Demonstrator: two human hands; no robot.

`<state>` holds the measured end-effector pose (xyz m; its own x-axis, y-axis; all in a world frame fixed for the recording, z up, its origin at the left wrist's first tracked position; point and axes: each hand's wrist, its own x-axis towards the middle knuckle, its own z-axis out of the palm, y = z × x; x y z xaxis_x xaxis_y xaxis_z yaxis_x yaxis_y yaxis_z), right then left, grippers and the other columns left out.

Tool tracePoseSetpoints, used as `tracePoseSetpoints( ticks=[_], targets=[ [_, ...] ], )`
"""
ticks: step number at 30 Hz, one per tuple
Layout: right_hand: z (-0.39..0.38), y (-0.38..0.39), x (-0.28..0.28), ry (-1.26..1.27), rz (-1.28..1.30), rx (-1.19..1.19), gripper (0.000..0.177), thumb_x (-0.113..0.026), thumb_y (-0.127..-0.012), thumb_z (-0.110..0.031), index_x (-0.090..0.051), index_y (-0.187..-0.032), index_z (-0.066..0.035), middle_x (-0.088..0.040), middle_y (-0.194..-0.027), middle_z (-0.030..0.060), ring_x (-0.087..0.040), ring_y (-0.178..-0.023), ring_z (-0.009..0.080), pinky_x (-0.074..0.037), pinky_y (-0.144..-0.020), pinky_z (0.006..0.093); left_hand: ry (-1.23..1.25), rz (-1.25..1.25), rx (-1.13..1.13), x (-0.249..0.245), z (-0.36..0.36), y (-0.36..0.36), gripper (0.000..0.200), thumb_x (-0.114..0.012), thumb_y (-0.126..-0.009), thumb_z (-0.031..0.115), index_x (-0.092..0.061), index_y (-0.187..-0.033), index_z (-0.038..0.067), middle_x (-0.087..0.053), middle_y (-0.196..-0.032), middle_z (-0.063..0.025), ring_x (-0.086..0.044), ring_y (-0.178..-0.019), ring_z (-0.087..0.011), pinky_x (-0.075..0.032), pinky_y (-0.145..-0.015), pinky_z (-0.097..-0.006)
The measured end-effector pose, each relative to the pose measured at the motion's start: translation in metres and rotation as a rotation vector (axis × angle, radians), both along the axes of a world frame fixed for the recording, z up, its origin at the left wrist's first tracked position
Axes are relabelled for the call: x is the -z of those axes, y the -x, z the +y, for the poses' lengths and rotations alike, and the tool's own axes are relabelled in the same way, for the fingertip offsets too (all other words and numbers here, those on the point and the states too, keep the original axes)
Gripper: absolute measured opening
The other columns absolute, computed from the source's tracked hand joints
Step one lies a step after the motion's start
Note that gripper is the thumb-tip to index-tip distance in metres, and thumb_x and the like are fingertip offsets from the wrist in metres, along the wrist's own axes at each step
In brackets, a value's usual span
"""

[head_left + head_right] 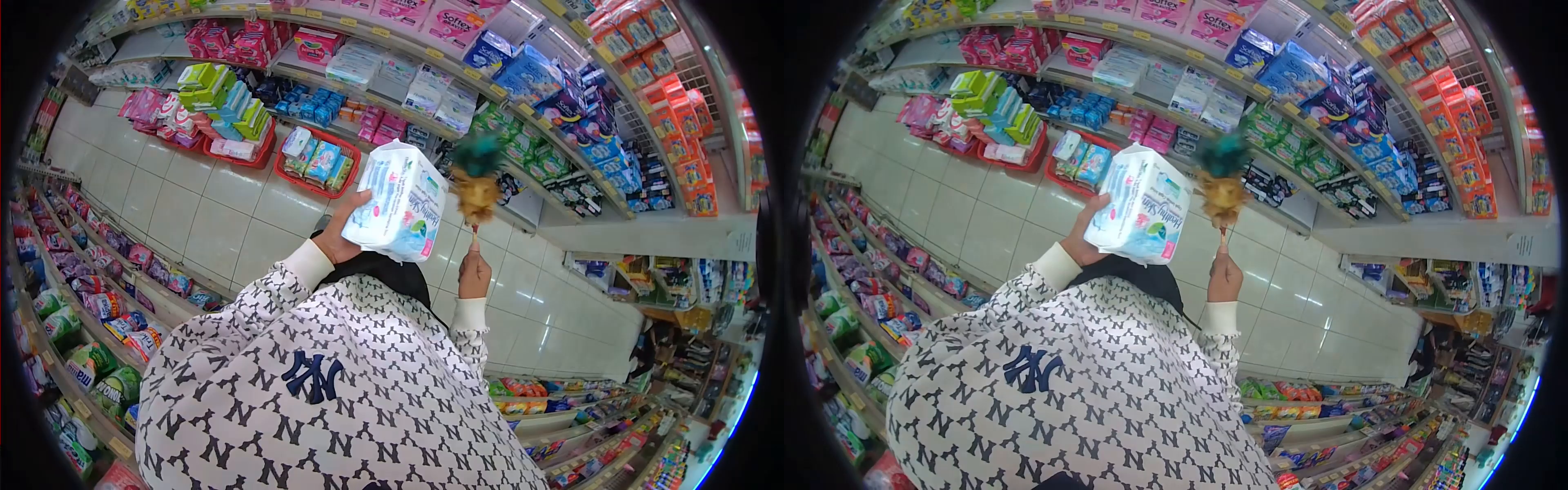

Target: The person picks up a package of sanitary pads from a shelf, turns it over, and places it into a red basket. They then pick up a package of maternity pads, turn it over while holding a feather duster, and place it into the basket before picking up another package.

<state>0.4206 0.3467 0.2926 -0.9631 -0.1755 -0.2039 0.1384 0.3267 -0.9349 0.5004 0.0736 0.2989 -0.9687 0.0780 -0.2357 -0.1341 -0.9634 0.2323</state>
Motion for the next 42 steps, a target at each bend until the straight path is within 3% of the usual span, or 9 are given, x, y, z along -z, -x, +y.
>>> tracePoseSetpoints(
  ticks=[6,11,17,22,25,28,32,35,42],
  targets=[
    [-0.031,-0.014,-0.009,0.095,0.021,-0.145,0.046,-0.045,-0.102,-0.032,-0.041,-0.061,-0.011,-0.041,-0.055,-0.0049,-0.03,-0.045,0.004,-0.021,-0.041,0.0231,0.38,0.032,0.0,-0.012,0.001,0.009,0.083,-0.066,-0.086,0.03,-0.017,-0.149,0.008,-0.044,-0.135,-0.0135,-0.05,-0.123,-0.0236,-0.043,-0.102,-0.037],
    [-0.009,0.024,-0.035,0.027,0.028,-0.001,0.047,-0.049,-0.1,-0.028,-0.042,-0.059,-0.007,-0.036,-0.056,-0.0064,-0.03,-0.056,0.0056,-0.025,-0.049,0.0268,1.277,0.2,-0.365,-0.025,-0.015,0.016,0.111,-0.081,-0.067,0.026,-0.011,-0.151,0.006,-0.04,-0.138,-0.0168,-0.044,-0.125,-0.0332,-0.035,-0.106,-0.0423],
    [-0.034,0.021,-0.092,-0.421,0.316,-0.597,0.049,-0.051,-0.099,-0.03,-0.047,-0.061,0.001,-0.035,-0.05,0.0053,-0.027,-0.049,0.0116,-0.027,-0.045,0.0317,2.037,0.499,-0.199,-0.027,-0.069,-0.001,0.111,-0.085,-0.055,0.032,-0.028,-0.145,0.0,-0.046,-0.132,-0.0236,-0.048,-0.12,-0.0394,-0.036,-0.105,-0.0436],
    [-0.018,0.053,-0.064,-0.626,0.132,-0.243,0.047,-0.06,-0.094,-0.033,-0.049,-0.067,0.004,-0.034,-0.055,0.0065,-0.03,-0.054,0.0114,-0.031,-0.049,0.0326,1.8,0.518,-0.348,-0.027,-0.071,-0.014,0.124,-0.088,-0.051,0.025,-0.015,-0.15,0.006,-0.048,-0.132,-0.0252,-0.052,-0.118,-0.0398,-0.037,-0.104,-0.0443],
    [-0.029,0.022,-0.042,-0.102,0.173,-0.202,0.05,-0.06,-0.094,-0.038,-0.052,-0.067,0.004,-0.036,-0.054,0.008,-0.033,-0.055,0.0123,-0.033,-0.05,0.0331,1.817,0.532,-0.324,-0.032,-0.091,-0.012,0.127,-0.088,-0.051,0.023,-0.01,-0.151,0.007,-0.048,-0.132,-0.0247,-0.052,-0.118,-0.0387,-0.038,-0.104,-0.044],
    [-0.062,0.013,-0.044,-0.321,0.2,-0.336,0.051,-0.055,-0.095,-0.042,-0.062,-0.07,0.001,-0.053,-0.058,0.0184,-0.049,-0.051,0.0278,-0.042,-0.055,0.0367,1.693,0.53,-0.32,-0.039,-0.105,0.0,0.129,-0.087,-0.052,0.022,-0.006,-0.151,0.005,-0.046,-0.133,-0.0233,-0.052,-0.119,-0.0357,-0.037,-0.105,-0.0428],
    [-0.068,0.032,-0.037,-0.59,0.028,-0.053,0.039,-0.065,-0.092,-0.029,-0.061,-0.069,0.003,-0.059,-0.061,0.0153,-0.059,-0.059,0.0151,-0.045,-0.058,0.0336,1.663,0.43,-0.423,-0.057,-0.089,0.01,0.13,-0.086,-0.057,0.024,0.002,-0.15,0.004,-0.035,-0.139,-0.02,-0.039,-0.129,-0.0311,-0.029,-0.109,-0.04],
    [-0.099,0.011,-0.046,0.056,0.059,0.032,0.034,-0.073,-0.085,-0.029,-0.059,-0.088,0.003,-0.062,-0.085,0.0147,-0.059,-0.071,0.0194,-0.048,-0.069,0.0354,1.434,0.161,-0.503,-0.07,-0.078,0.027,0.12,-0.082,-0.069,0.018,0.006,-0.15,0.007,-0.036,-0.137,-0.02,-0.042,-0.124,-0.0301,-0.033,-0.105,-0.0387],
    [-0.154,-0.018,-0.09,0.027,0.532,-0.283,0.107,-0.087,-0.062,-0.047,-0.029,-0.136,0.004,-0.036,-0.134,0.0167,-0.047,-0.112,0.0262,-0.043,-0.092,0.0347,0.354,-0.121,-0.058,-0.069,-0.051,0.044,0.058,-0.062,-0.091,0.029,-0.037,-0.139,0.011,-0.053,-0.13,-0.0107,-0.053,-0.119,-0.0268,-0.04,-0.103,-0.0431]
  ],
)
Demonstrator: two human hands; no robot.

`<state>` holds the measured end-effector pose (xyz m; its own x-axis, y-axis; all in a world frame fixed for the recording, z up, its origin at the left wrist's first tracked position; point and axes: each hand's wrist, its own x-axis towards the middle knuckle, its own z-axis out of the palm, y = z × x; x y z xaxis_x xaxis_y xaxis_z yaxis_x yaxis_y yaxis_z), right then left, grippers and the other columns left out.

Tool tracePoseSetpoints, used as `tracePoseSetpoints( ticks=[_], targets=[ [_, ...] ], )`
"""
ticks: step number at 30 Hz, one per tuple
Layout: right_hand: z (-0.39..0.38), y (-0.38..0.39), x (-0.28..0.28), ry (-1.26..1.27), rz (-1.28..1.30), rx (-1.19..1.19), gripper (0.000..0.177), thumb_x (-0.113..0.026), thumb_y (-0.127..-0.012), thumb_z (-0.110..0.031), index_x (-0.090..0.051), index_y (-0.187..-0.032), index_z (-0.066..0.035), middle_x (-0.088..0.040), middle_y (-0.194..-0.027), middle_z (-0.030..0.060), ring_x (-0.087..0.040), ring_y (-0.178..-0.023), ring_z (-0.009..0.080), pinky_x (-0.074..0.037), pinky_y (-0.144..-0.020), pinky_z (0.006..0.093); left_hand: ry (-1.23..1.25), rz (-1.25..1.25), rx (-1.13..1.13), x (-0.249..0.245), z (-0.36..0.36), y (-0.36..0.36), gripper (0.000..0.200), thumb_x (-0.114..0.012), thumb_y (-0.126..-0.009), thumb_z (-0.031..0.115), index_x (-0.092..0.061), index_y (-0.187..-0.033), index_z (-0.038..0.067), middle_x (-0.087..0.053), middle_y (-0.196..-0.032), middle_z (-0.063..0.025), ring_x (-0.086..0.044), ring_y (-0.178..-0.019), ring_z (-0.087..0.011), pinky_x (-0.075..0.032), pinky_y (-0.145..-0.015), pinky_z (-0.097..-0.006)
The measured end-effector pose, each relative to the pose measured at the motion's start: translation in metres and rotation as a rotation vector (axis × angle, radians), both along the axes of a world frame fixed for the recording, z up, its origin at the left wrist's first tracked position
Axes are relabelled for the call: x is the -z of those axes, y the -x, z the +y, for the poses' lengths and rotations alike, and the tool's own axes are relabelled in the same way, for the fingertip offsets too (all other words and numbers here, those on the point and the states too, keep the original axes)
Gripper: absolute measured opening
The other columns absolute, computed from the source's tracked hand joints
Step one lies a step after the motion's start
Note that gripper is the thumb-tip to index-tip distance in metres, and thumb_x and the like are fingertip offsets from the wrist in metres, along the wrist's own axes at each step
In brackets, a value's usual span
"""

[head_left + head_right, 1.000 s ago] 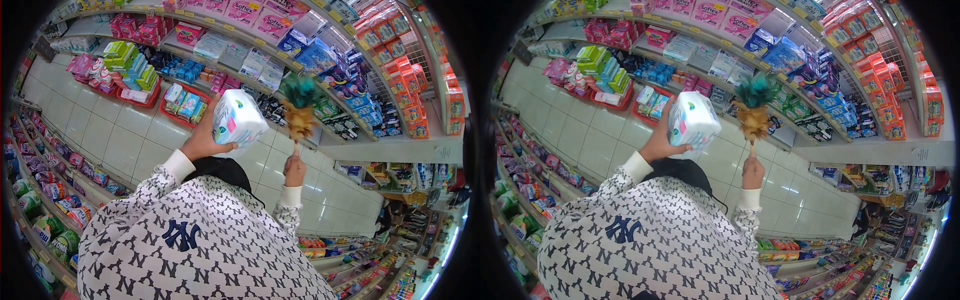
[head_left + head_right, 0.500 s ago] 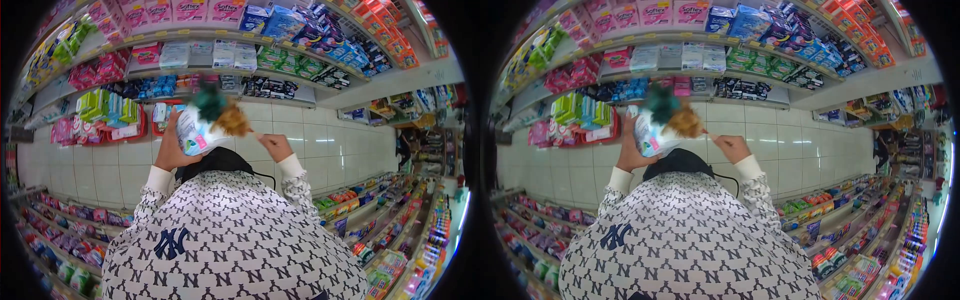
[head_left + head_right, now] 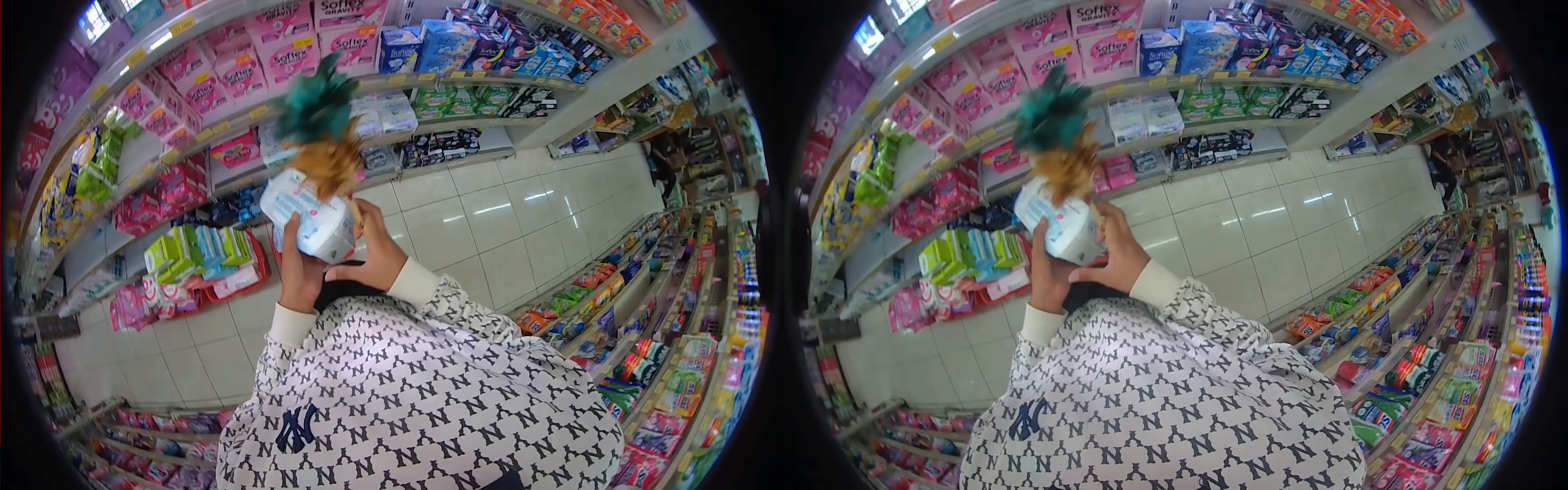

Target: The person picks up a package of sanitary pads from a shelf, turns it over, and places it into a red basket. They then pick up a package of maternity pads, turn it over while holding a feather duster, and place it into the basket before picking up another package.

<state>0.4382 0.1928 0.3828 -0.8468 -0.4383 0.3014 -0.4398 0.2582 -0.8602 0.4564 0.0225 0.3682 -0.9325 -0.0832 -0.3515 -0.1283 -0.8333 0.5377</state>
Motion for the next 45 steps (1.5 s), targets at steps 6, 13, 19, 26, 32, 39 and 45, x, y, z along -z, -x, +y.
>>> tracePoseSetpoints(
  ticks=[6,13,19,26,32,39,45],
  targets=[
    [0.011,-0.005,-0.005,-0.103,0.317,0.139,0.037,-0.07,-0.081,-0.03,-0.059,-0.096,0.001,-0.058,-0.11,0.0155,-0.056,-0.094,0.0376,-0.046,-0.083,0.0413,-0.377,-0.025,0.186,-0.005,-0.003,-0.013,0.057,-0.047,-0.093,0.049,-0.041,-0.14,0.017,-0.045,-0.141,-0.008,-0.044,-0.128,-0.0282,-0.04,-0.1,-0.052],
    [0.053,0.0,0.086,-0.258,0.127,0.219,0.028,-0.057,-0.094,-0.025,-0.055,-0.078,-0.002,-0.052,-0.063,0.0141,-0.053,-0.055,0.0351,-0.042,-0.053,0.04,-0.389,-0.013,-0.096,-0.019,-0.024,-0.019,0.063,-0.057,-0.084,0.054,-0.048,-0.135,0.018,-0.05,-0.137,-0.007,-0.047,-0.124,-0.029,-0.037,-0.103,-0.0508],
    [0.052,0.003,0.057,-0.13,-0.18,0.296,0.029,-0.056,-0.095,-0.028,-0.06,-0.083,-0.003,-0.056,-0.066,0.0198,-0.06,-0.061,0.0365,-0.044,-0.054,0.0425,-0.351,0.145,-0.17,-0.041,-0.027,-0.026,0.063,-0.059,-0.082,0.053,-0.05,-0.133,0.016,-0.051,-0.136,-0.0092,-0.046,-0.125,-0.031,-0.037,-0.103,-0.0511],
    [0.011,0.009,0.071,-0.121,-0.163,0.227,0.03,-0.061,-0.092,-0.026,-0.052,-0.077,-0.002,-0.045,-0.059,0.012,-0.049,-0.054,0.0275,-0.041,-0.054,0.0368,-0.375,0.097,-0.184,-0.033,-0.025,-0.031,0.065,-0.054,-0.084,0.055,-0.047,-0.135,0.016,-0.048,-0.139,-0.0103,-0.044,-0.128,-0.0318,-0.034,-0.105,-0.0535],
    [-0.006,0.002,0.01,-0.045,0.004,0.158,0.066,-0.082,-0.071,-0.035,-0.049,-0.115,0.002,-0.052,-0.104,0.0174,-0.052,-0.091,0.0277,-0.046,-0.076,0.0372,-0.237,-0.016,-0.118,-0.026,-0.018,-0.026,0.066,-0.053,-0.087,0.055,-0.044,-0.137,0.013,-0.048,-0.139,-0.0106,-0.047,-0.125,-0.0328,-0.043,-0.098,-0.0504],
    [-0.016,0.011,0.007,0.098,0.05,0.064,0.093,-0.09,-0.058,-0.03,-0.036,-0.125,0.004,-0.048,-0.118,0.019,-0.053,-0.112,0.0305,-0.045,-0.093,0.0373,-0.246,-0.023,0.219,-0.01,0.0,-0.033,0.067,-0.062,-0.087,0.048,-0.036,-0.135,0.01,-0.051,-0.12,-0.0047,-0.053,-0.11,-0.0198,-0.045,-0.092,-0.0438],
    [0.019,0.033,0.004,0.528,-0.434,0.097,0.069,-0.081,-0.074,-0.014,-0.032,-0.12,0.002,-0.052,-0.115,0.0146,-0.058,-0.105,0.0206,-0.049,-0.089,0.0316,0.52,0.047,-0.17,-0.018,-0.031,-0.039,0.07,-0.067,-0.084,0.039,-0.036,-0.138,0.006,-0.046,-0.129,-0.0108,-0.046,-0.122,-0.027,-0.032,-0.108,-0.048]
  ],
)
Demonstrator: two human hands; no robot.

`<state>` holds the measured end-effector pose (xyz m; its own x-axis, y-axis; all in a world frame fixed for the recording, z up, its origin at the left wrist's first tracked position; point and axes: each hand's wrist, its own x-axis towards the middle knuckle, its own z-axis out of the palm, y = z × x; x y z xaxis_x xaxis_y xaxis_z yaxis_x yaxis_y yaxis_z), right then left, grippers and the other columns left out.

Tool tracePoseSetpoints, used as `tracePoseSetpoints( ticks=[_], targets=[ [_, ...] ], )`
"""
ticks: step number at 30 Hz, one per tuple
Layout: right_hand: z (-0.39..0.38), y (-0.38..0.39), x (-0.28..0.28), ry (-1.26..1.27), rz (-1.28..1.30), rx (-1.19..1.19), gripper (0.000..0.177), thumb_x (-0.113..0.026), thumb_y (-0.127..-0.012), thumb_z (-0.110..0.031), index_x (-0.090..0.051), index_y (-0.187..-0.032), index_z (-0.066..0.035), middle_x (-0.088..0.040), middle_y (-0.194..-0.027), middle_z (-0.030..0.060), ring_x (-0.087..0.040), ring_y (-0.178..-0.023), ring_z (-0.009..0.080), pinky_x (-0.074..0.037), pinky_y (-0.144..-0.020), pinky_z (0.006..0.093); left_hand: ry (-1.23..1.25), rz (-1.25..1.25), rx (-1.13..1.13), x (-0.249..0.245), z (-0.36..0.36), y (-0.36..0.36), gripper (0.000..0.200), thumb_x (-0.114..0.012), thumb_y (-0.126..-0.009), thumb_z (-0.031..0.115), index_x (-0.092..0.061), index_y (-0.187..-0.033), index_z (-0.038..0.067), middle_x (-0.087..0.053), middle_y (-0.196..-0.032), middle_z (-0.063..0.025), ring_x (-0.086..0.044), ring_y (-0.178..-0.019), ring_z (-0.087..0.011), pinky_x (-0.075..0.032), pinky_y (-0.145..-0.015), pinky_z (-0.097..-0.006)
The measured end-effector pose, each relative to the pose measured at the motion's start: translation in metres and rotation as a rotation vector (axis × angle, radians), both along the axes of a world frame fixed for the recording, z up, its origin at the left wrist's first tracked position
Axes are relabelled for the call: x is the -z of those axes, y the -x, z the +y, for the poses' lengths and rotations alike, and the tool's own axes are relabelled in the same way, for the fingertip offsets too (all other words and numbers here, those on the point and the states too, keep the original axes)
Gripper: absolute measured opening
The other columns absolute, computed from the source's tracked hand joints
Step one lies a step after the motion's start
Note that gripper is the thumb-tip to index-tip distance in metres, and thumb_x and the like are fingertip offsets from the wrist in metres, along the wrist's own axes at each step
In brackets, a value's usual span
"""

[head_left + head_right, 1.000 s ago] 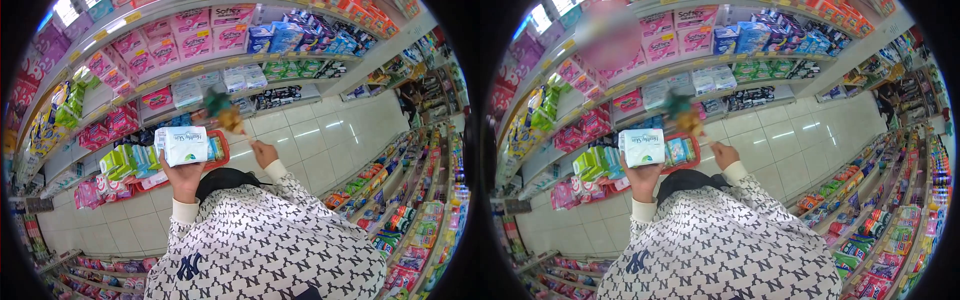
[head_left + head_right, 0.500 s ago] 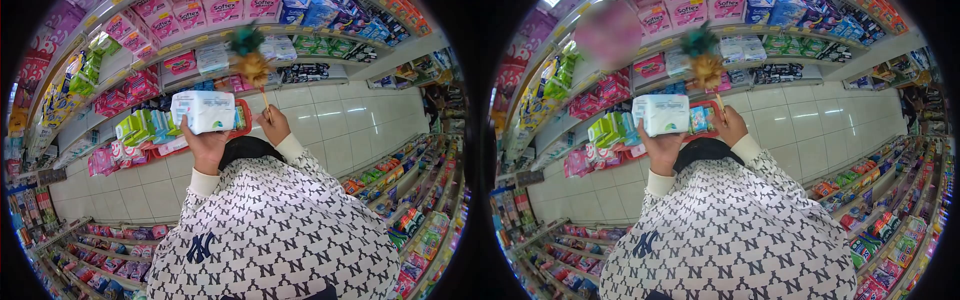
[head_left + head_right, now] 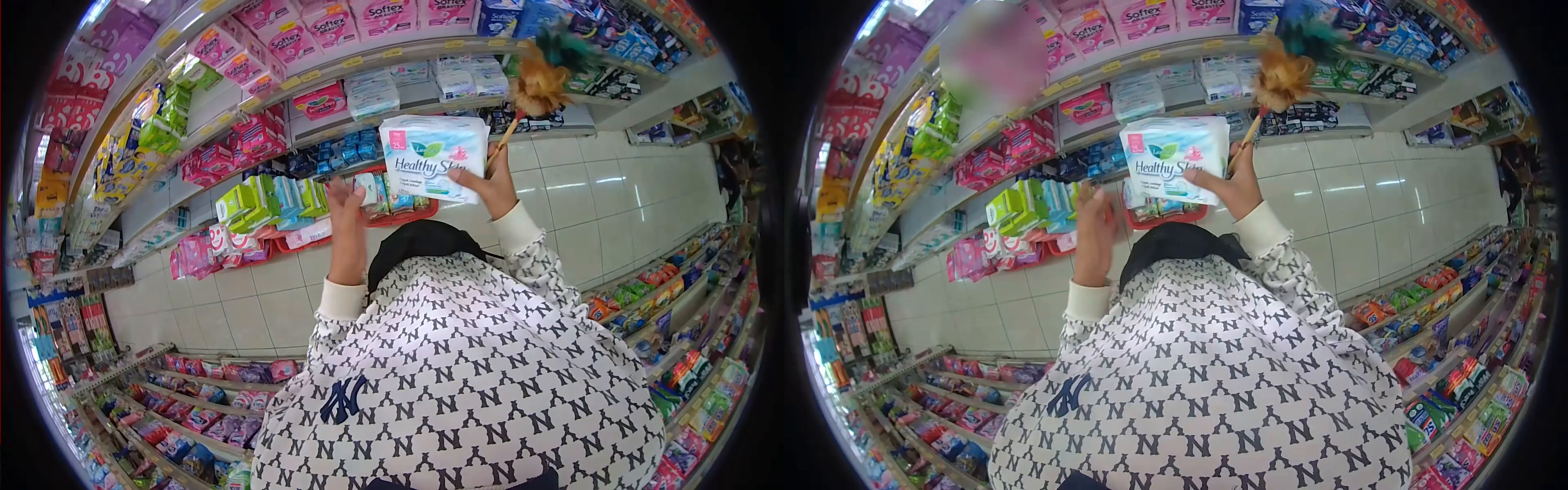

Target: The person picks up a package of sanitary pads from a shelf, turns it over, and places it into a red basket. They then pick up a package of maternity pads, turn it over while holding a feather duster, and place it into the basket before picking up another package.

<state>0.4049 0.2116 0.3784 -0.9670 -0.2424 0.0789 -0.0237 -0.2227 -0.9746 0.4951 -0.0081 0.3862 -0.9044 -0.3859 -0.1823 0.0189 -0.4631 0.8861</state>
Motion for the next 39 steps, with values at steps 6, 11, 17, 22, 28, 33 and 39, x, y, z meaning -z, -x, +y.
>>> tracePoseSetpoints(
  ticks=[6,11,17,22,28,33,39],
  targets=[
    [0.018,0.007,-0.005,0.009,-0.085,-0.263,0.068,-0.082,-0.074,-0.012,-0.034,-0.121,-0.001,-0.055,-0.112,0.0124,-0.058,-0.103,0.0191,-0.049,-0.089,0.0305,1.014,0.216,0.613,-0.084,-0.029,0.033,0.096,-0.078,-0.071,0.035,-0.028,-0.146,0.003,-0.038,-0.144,-0.0181,-0.036,-0.136,-0.0266,-0.027,-0.111,-0.0393],
    [0.014,0.007,-0.008,-0.077,-0.058,-0.387,0.083,-0.086,-0.07,-0.016,-0.03,-0.13,-0.001,-0.053,-0.114,0.011,-0.051,-0.111,0.0178,-0.043,-0.095,0.0302,1.137,0.039,1.085,-0.087,-0.011,0.084,0.109,-0.083,-0.062,0.043,-0.029,-0.144,-0.005,-0.036,-0.144,-0.0268,-0.034,-0.136,-0.0337,-0.027,-0.112,-0.0356],
    [0.037,0.022,0.083,-0.119,-0.093,0.105,0.072,-0.081,-0.077,-0.032,-0.038,-0.122,0.005,-0.055,-0.117,0.0181,-0.054,-0.112,0.0237,-0.045,-0.096,0.0343,1.34,-0.041,1.07,-0.015,-0.01,0.144,0.107,-0.085,-0.058,0.043,-0.037,-0.139,-0.006,-0.039,-0.14,-0.0298,-0.03,-0.136,-0.0406,-0.03,-0.111,-0.0404],
    [0.082,-0.004,0.202,-0.576,-0.604,0.313,0.048,-0.079,-0.078,-0.034,-0.052,-0.095,0.002,-0.064,-0.085,0.0096,-0.06,-0.081,0.0165,-0.049,-0.073,0.0286,1.512,0.077,0.707,0.046,-0.019,0.186,0.097,-0.087,-0.056,0.036,-0.044,-0.135,-0.001,-0.046,-0.127,-0.0242,-0.045,-0.118,-0.0411,-0.039,-0.102,-0.0431],
    [0.042,-0.117,0.389,-1.091,-0.907,-0.259,0.131,-0.077,-0.053,-0.074,-0.028,-0.139,0.012,-0.036,-0.141,0.0297,-0.038,-0.131,0.0415,-0.037,-0.107,0.0433,1.603,0.011,0.573,0.138,-0.031,0.306,0.094,-0.087,-0.058,0.033,-0.043,-0.134,-0.001,-0.048,-0.119,-0.0225,-0.046,-0.115,-0.0406,-0.039,-0.102,-0.0457],
    [0.009,-0.12,0.36,-1.26,-1.24,-0.454,0.115,-0.081,-0.063,-0.057,-0.025,-0.144,0.001,-0.019,-0.152,0.0208,-0.029,-0.138,0.0404,-0.043,-0.104,0.0476,1.715,0.197,0.473,0.226,-0.054,0.417,0.093,-0.085,-0.061,0.033,-0.039,-0.135,-0.002,-0.042,-0.132,-0.0273,-0.037,-0.126,-0.0437,-0.032,-0.108,-0.0478],
    [0.021,-0.143,0.39,-1.178,-1.272,-0.369,0.104,-0.084,-0.062,-0.049,-0.033,-0.136,0.002,-0.023,-0.147,0.0247,-0.032,-0.134,0.0453,-0.04,-0.106,0.0484,1.987,0.078,0.581,0.269,-0.063,0.493,0.095,-0.084,-0.063,0.039,-0.037,-0.138,0.002,-0.04,-0.134,-0.0255,-0.043,-0.122,-0.0439,-0.038,-0.104,-0.0474]
  ],
)
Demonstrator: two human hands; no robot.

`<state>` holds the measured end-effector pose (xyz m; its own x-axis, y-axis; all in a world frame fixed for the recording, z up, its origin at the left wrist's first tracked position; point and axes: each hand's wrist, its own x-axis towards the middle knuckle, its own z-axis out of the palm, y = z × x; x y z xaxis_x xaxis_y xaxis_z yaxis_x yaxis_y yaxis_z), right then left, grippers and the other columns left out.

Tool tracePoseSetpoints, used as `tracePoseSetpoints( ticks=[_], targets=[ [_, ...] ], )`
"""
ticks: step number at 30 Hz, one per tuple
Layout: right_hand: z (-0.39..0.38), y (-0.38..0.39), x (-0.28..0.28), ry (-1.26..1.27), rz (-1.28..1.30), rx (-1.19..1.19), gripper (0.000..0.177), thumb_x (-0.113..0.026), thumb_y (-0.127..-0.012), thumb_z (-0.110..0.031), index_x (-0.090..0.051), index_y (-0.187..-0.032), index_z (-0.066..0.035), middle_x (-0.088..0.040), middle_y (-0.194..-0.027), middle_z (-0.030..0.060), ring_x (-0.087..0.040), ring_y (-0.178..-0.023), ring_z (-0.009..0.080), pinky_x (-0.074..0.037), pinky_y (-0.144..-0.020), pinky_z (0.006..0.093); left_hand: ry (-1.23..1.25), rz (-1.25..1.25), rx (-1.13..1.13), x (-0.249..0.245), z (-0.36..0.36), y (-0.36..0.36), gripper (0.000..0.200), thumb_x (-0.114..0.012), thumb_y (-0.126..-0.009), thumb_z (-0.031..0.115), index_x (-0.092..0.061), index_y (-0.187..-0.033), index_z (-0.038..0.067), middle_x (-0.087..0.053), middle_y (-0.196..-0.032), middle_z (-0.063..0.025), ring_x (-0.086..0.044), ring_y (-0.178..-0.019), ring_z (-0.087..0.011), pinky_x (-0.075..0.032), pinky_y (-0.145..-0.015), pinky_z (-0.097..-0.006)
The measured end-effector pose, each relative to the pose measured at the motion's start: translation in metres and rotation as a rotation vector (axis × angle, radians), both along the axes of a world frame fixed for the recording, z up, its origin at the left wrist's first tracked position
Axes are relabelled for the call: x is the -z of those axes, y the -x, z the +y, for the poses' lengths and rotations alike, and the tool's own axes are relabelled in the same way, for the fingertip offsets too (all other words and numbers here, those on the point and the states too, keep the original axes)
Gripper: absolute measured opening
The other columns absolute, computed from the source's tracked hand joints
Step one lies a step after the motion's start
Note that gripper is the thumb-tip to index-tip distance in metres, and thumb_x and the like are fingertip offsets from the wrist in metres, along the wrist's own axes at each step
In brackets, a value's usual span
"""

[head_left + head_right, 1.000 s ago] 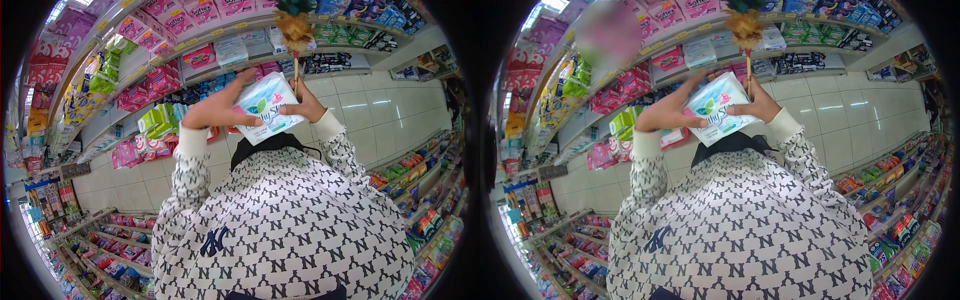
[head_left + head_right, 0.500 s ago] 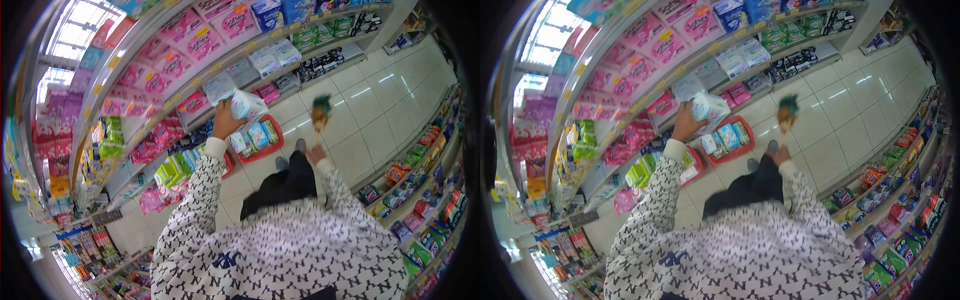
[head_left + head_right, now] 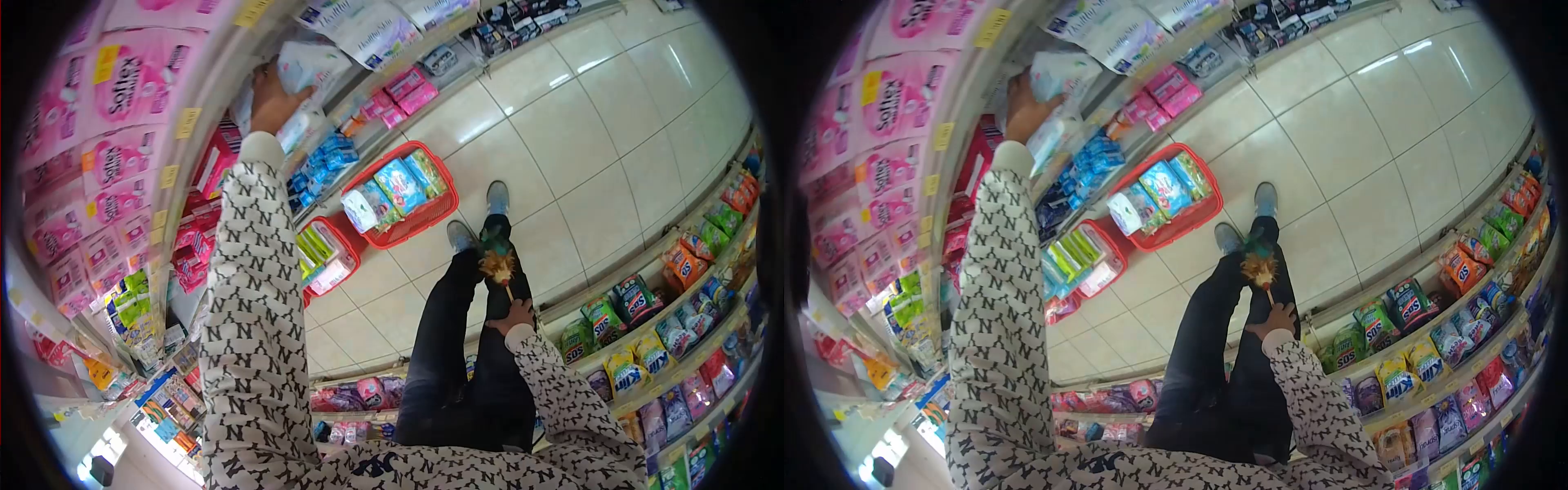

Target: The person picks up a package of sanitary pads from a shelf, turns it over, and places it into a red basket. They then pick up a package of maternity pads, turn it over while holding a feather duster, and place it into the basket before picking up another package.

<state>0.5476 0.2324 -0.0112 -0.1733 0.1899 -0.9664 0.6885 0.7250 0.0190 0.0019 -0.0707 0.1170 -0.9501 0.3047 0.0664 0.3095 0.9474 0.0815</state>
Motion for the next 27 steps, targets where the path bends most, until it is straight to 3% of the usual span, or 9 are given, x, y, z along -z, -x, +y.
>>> tracePoseSetpoints(
  ticks=[6,9,13,15,18,21,22,26,27],
  targets=[
    [0.014,-0.006,0.003,0.018,0.01,0.031,0.096,-0.084,-0.061,-0.049,-0.041,-0.131,-0.001,-0.027,-0.145,0.0236,-0.033,-0.133,0.0424,-0.04,-0.104,0.0457,0.187,-0.095,-0.089,0.04,0.005,0.052,0.092,-0.084,-0.063,0.042,-0.04,-0.135,0.005,-0.041,-0.133,-0.0239,-0.046,-0.121,-0.0419,-0.045,-0.097,-0.0495],
    [0.018,-0.02,0.011,0.026,0.054,0.027,0.092,-0.085,-0.06,-0.049,-0.043,-0.124,0.001,-0.03,-0.14,0.0265,-0.033,-0.132,0.0441,-0.036,-0.108,0.0465,0.295,0.016,0.04,0.055,0.009,0.059,0.095,-0.084,-0.063,0.041,-0.039,-0.138,0.004,-0.044,-0.131,-0.0254,-0.049,-0.117,-0.0422,-0.046,-0.094,-0.0482],
    [0.019,-0.025,0.022,0.009,0.109,0.054,0.084,-0.088,-0.057,-0.046,-0.049,-0.114,0.001,-0.038,-0.127,0.0214,-0.041,-0.123,0.0417,-0.042,-0.102,0.046,0.396,0.199,0.183,0.072,0.017,0.059,0.091,-0.081,-0.068,0.037,-0.036,-0.141,0.006,-0.043,-0.136,-0.0223,-0.043,-0.124,-0.0403,-0.035,-0.106,-0.0479],
    [0.022,-0.028,0.021,0.012,0.134,0.046,0.083,-0.088,-0.057,-0.046,-0.049,-0.113,0.001,-0.039,-0.123,0.0198,-0.044,-0.119,0.0403,-0.043,-0.1,0.0459,0.308,0.066,0.161,0.084,0.011,0.057,0.093,-0.08,-0.07,0.035,-0.032,-0.143,0.004,-0.038,-0.142,-0.0218,-0.037,-0.132,-0.0374,-0.027,-0.111,-0.0495],
    [0.026,-0.024,0.02,0.014,0.135,0.019,0.084,-0.088,-0.056,-0.046,-0.049,-0.113,0.001,-0.039,-0.123,0.0193,-0.045,-0.118,0.0397,-0.044,-0.1,0.0455,0.215,0.219,0.117,0.087,0.018,0.035,0.098,-0.076,-0.074,0.039,-0.023,-0.147,0.001,-0.027,-0.15,-0.0241,-0.026,-0.139,-0.0379,-0.024,-0.113,-0.0486],
    [0.031,-0.017,0.02,0.077,0.063,0.066,0.085,-0.085,-0.059,-0.049,-0.049,-0.115,0.004,-0.032,-0.138,0.0273,-0.031,-0.133,0.046,-0.034,-0.109,0.046,0.152,0.156,0.055,0.111,0.016,0.022,0.101,-0.072,-0.073,0.048,-0.021,-0.147,0.002,-0.024,-0.15,-0.0265,-0.023,-0.141,-0.0408,-0.026,-0.112,-0.0508],
    [0.029,-0.012,0.019,0.081,0.058,0.073,0.084,-0.085,-0.058,-0.049,-0.049,-0.114,0.003,-0.033,-0.138,0.0268,-0.032,-0.132,0.0456,-0.035,-0.108,0.0462,0.177,0.032,-0.011,0.106,0.021,0.012,0.108,-0.068,-0.075,0.049,-0.008,-0.15,0.0,-0.014,-0.155,-0.0266,-0.009,-0.145,-0.0392,-0.013,-0.117,-0.0499],
    [0.029,-0.01,0.026,0.046,0.09,0.052,0.08,-0.086,-0.058,-0.047,-0.05,-0.112,0.001,-0.037,-0.132,0.0242,-0.037,-0.127,0.0438,-0.04,-0.104,0.0468,0.154,0.135,0.038,0.116,0.01,0.027,0.108,-0.069,-0.074,0.052,-0.011,-0.15,0.002,-0.016,-0.155,-0.0238,-0.016,-0.143,-0.0408,-0.017,-0.113,-0.058],
    [0.032,-0.018,0.028,0.036,0.1,0.026,0.079,-0.086,-0.058,-0.047,-0.05,-0.111,0.0,-0.038,-0.129,0.0234,-0.039,-0.126,0.0432,-0.041,-0.102,0.0469,0.123,0.255,0.054,0.115,0.018,0.016,0.094,-0.069,-0.076,0.044,-0.025,-0.146,0.002,-0.028,-0.15,-0.0233,-0.028,-0.137,-0.0435,-0.024,-0.108,-0.0598]
  ],
)
